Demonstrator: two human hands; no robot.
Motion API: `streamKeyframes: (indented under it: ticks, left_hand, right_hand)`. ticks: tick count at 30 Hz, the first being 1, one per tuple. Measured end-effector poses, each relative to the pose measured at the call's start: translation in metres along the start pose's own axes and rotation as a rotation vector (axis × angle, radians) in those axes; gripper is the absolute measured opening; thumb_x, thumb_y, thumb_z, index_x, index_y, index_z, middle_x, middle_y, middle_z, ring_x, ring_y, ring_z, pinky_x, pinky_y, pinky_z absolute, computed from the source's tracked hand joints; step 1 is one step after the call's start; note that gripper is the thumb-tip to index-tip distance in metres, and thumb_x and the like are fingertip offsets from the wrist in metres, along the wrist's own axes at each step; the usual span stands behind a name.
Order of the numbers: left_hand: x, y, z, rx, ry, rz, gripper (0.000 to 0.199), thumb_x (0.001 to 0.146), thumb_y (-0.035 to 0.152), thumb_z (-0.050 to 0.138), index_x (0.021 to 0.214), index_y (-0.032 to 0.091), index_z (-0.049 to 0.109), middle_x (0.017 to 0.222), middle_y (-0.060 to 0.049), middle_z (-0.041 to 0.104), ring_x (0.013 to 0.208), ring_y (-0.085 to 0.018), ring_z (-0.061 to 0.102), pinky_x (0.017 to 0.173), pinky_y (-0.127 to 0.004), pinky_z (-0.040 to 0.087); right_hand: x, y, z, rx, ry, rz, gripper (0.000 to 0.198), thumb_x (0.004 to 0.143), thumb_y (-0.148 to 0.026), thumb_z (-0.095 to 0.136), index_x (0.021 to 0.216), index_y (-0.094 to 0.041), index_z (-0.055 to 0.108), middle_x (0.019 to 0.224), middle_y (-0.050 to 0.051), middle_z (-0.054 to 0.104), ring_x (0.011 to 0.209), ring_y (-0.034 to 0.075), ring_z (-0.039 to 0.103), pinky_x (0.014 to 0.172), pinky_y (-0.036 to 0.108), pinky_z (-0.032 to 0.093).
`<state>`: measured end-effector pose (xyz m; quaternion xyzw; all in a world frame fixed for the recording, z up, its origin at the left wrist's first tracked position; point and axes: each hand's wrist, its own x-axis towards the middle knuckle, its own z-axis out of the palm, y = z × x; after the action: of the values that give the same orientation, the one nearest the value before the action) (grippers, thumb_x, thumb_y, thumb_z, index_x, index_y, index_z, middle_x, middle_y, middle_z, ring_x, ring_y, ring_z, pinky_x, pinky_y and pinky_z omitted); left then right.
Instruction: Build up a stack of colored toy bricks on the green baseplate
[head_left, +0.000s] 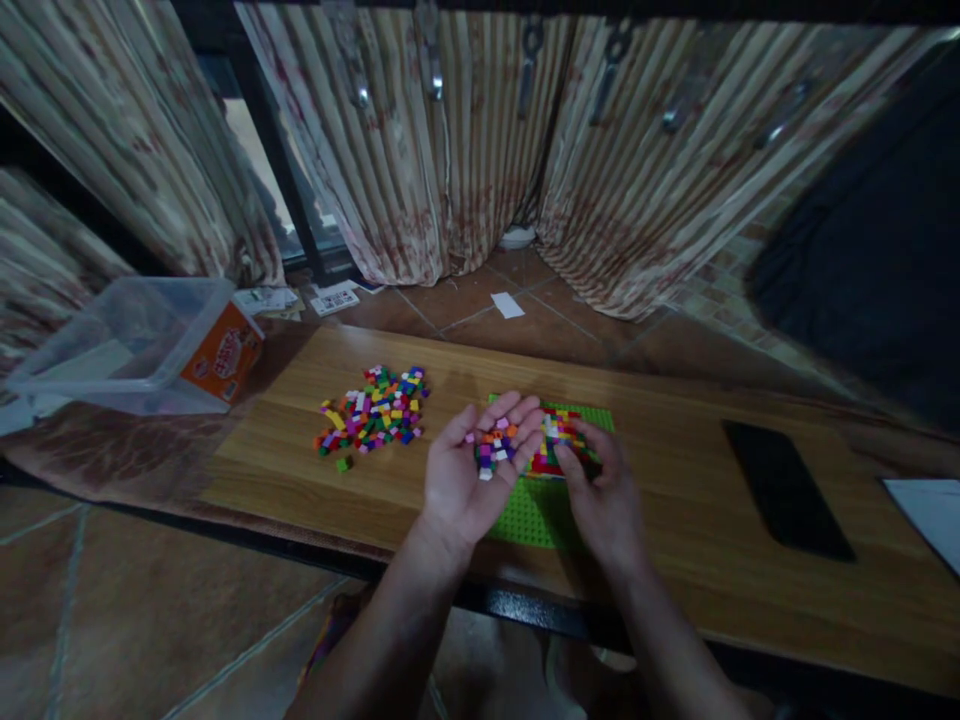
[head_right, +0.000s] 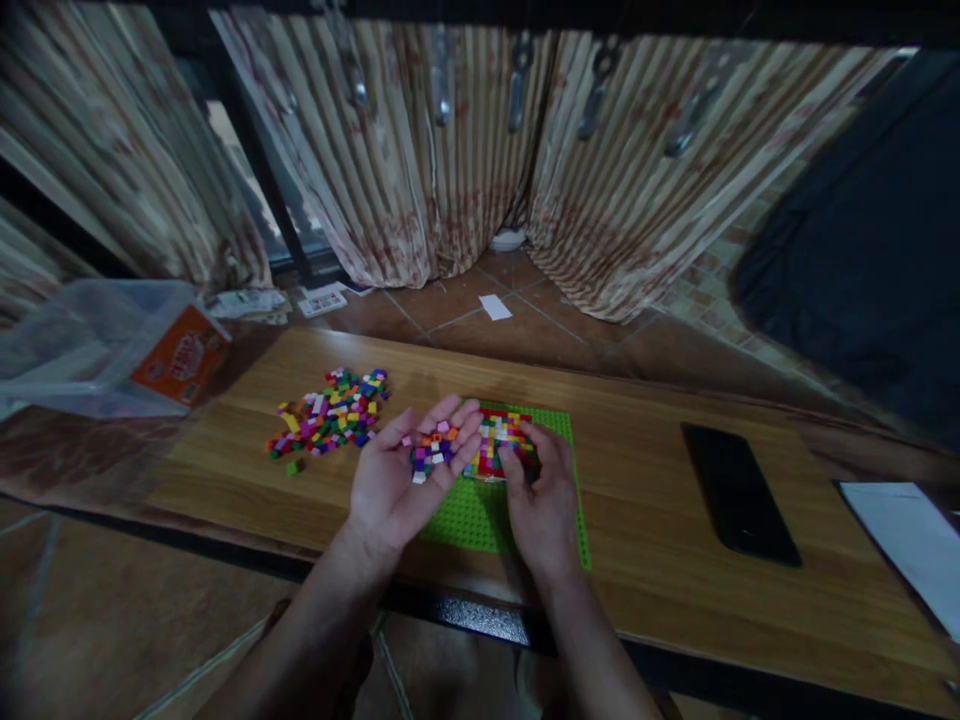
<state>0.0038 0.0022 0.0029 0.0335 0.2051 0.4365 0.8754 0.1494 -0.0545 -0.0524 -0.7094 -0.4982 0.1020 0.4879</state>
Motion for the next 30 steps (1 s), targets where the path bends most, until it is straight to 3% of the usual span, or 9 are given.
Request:
streamKeyframes:
  ticks: [3,5,8,11,15,20,30]
  left_hand:
    - [0.0,-0.002,0.0,-0.009,-0.031,-0.024,0.038,0.089,0.031,0.045,0.107,0.005,0.066,0.118,-0.019,0.065,0.116,-0.027,0.06,0.101,-0.038,0.044]
    - [0.0,-0.003,0.0,-0.007,-0.026,-0.025,0.038,0.089,0.032,0.045,0.109,0.005,0.065,0.119,-0.019,0.065,0.119,-0.027,0.057,0.102,-0.037,0.043]
    - [0.0,-0.004,0.0,-0.001,-0.015,-0.019,0.04,0.089,0.033,0.045,0.111,0.005,0.064,0.119,-0.019,0.065,0.12,-0.027,0.057,0.103,-0.035,0.041]
    - [-0.001,-0.004,0.0,0.002,-0.023,-0.022,0.04,0.089,0.033,0.044,0.11,0.006,0.065,0.115,-0.018,0.066,0.117,-0.026,0.058,0.104,-0.035,0.04]
    - [-0.001,-0.009,0.0,-0.007,-0.033,-0.043,0.039,0.09,0.032,0.041,0.105,0.006,0.067,0.11,-0.015,0.068,0.114,-0.024,0.06,0.105,-0.033,0.039]
    - [-0.002,-0.017,-0.002,-0.018,-0.043,-0.039,0.034,0.089,0.024,0.042,0.099,0.006,0.069,0.102,-0.013,0.069,0.111,-0.022,0.061,0.105,-0.03,0.039]
    - [-0.002,-0.018,-0.001,-0.049,-0.017,-0.049,0.034,0.088,0.025,0.044,0.102,0.006,0.068,0.107,-0.015,0.069,0.118,-0.024,0.057,0.106,-0.031,0.038]
  right_hand:
    - [-0.002,-0.017,-0.006,0.04,0.127,-0.1,0.025,0.089,-0.033,0.058,0.11,-0.023,0.066,0.118,0.008,0.059,0.113,0.023,0.055,0.097,0.044,0.045]
    - [-0.004,-0.032,-0.01,0.082,0.135,-0.216,0.019,0.089,-0.025,0.058,0.105,-0.025,0.068,0.116,0.006,0.06,0.111,0.02,0.057,0.095,0.04,0.046]
    - [-0.01,-0.051,-0.012,0.115,-0.027,-0.403,0.02,0.087,-0.016,0.06,0.103,-0.025,0.069,0.111,0.004,0.061,0.104,0.018,0.059,0.09,0.036,0.049]
    - [-0.014,-0.059,-0.008,0.09,-0.167,-0.476,0.021,0.085,-0.015,0.063,0.103,-0.025,0.069,0.107,0.005,0.061,0.1,0.018,0.059,0.085,0.036,0.05]
    - [-0.014,-0.059,0.001,0.049,-0.2,-0.445,0.02,0.085,-0.019,0.065,0.104,-0.023,0.069,0.105,0.005,0.062,0.101,0.02,0.058,0.086,0.038,0.05]
    - [-0.01,-0.056,0.004,0.025,-0.139,-0.369,0.015,0.088,-0.018,0.061,0.099,-0.022,0.069,0.099,0.004,0.067,0.097,0.018,0.06,0.086,0.036,0.05]
    - [-0.006,-0.052,0.004,0.04,-0.065,-0.298,0.014,0.089,-0.02,0.058,0.099,-0.023,0.068,0.102,0.004,0.068,0.099,0.018,0.061,0.086,0.035,0.05]
